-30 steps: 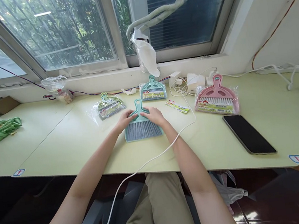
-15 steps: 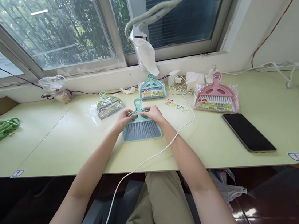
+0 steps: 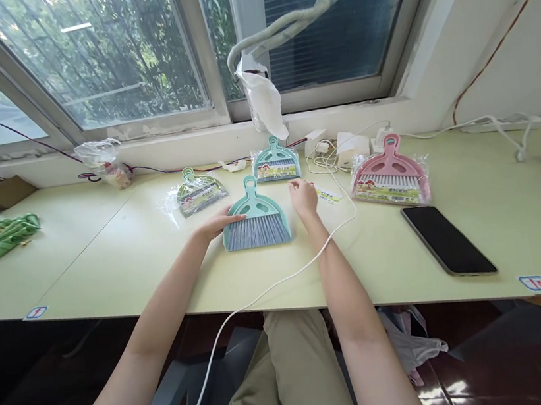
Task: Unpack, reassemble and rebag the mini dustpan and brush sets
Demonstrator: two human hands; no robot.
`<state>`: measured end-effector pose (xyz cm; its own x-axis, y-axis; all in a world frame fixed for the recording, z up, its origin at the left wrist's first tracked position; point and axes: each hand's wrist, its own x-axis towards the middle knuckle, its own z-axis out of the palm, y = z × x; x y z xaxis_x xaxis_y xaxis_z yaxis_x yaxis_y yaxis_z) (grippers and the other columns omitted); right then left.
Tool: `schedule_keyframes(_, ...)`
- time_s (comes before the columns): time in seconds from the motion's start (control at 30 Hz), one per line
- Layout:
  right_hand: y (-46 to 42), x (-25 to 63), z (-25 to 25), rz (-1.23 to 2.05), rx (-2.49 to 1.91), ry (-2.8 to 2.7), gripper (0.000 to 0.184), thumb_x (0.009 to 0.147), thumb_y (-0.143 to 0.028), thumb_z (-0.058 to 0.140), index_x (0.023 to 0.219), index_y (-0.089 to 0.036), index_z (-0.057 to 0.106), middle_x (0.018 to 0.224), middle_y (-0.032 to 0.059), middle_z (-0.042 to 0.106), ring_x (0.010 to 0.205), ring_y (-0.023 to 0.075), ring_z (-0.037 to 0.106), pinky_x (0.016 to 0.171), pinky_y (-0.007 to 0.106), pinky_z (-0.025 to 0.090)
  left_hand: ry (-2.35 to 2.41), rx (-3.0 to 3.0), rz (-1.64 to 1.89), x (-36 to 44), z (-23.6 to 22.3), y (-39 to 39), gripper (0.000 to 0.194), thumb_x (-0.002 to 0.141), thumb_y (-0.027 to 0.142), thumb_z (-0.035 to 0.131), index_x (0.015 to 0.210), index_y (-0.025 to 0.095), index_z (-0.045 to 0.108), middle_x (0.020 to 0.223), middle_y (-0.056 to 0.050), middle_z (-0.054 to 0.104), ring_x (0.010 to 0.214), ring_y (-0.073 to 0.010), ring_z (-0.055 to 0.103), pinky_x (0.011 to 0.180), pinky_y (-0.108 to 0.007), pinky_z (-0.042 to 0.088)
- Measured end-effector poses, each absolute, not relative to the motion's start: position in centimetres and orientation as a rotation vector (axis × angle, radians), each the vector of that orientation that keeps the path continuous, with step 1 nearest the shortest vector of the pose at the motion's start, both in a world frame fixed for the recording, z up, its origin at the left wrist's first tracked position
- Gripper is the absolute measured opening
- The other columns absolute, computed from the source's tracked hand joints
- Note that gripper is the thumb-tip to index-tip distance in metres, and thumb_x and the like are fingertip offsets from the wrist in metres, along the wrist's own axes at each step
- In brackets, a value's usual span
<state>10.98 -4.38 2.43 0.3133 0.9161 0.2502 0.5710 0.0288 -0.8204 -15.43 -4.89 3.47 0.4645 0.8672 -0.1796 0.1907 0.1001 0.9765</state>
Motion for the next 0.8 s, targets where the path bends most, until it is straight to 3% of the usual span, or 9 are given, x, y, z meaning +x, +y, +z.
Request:
schedule_keyframes(0.1, -4.4, 13.8, 1.4, 0.123, -2.04, -1.387, 0.039, 0.089, -0.032, 0.055, 0.122, -0.013, 0.064, 0.139, 0.0221, 0.054, 0.135, 0.0358, 0.04, 0.106, 0.054, 0.035, 1.009, 1.43, 0.746, -15.4, 3.3, -4.7, 0.064, 0.061, 0.039, 0.086, 0.119, 0.022, 0.064, 0.125, -0.01, 0.067, 0.117, -0.03, 0.061, 0.096, -0.04, 0.049)
schedule_keyframes(0.2, -4.3, 15.2, 0.3, 0.159, -2.263, -1.361, 0.05, 0.088, -0.038, 0.06, 0.13, -0.011, 0.058, 0.147, 0.0254, 0.044, 0.138, 0.038, 0.037, 0.106, 0.055, 0.033, 1.06, 1.418, 0.827, -15.5, 3.1, -4.5, 0.063, 0.064, 0.04, 0.084, 0.12, 0.022, 0.061, 0.128, -0.01, 0.065, 0.119, -0.0286, 0.06, 0.098, -0.039, 0.048)
schedule_keyframes(0.37, -3.7, 15.7, -0.3, 0.131, -2.214, -1.437, 0.035, 0.09, -0.027, 0.056, 0.121, -0.013, 0.064, 0.13, 0.0233, 0.057, 0.127, 0.0369, 0.046, 0.101, 0.055, 0.035, 1.146, 1.368, 0.923, -15.5, 2.4, -4.0, 0.063, 0.067, 0.04, 0.08, 0.123, 0.023, 0.056, 0.126, -0.011, 0.065, 0.114, -0.0284, 0.062, 0.09, -0.038, 0.051)
schedule_keyframes(0.53, -3.2, 16.2, -0.2, 0.156, -2.187, -1.452, 0.027, 0.084, -0.028, 0.065, 0.107, -0.016, 0.069, 0.127, 0.021, 0.057, 0.124, 0.0365, 0.046, 0.099, 0.054, 0.035, 1.193, 1.339, 0.971, -15.5, 2.0, -3.7, 0.06, 0.068, 0.039, 0.079, 0.121, 0.026, 0.057, 0.127, -0.01, 0.064, 0.116, -0.0285, 0.061, 0.089, -0.038, 0.051)
schedule_keyframes(0.8, -3.2, 16.1, -0.2, 0.195, -2.149, -1.379, 0.033, 0.077, -0.028, 0.071, 0.107, -0.02, 0.058, 0.119, 0.0146, 0.065, 0.118, 0.0326, 0.051, 0.096, 0.048, 0.032, 1.222, 1.328, 0.964, -15.5, 1.8, -3.5, 0.056, 0.07, 0.038, 0.078, 0.121, 0.026, 0.058, 0.127, -0.009, 0.064, 0.116, -0.0272, 0.061, 0.089, -0.037, 0.052)
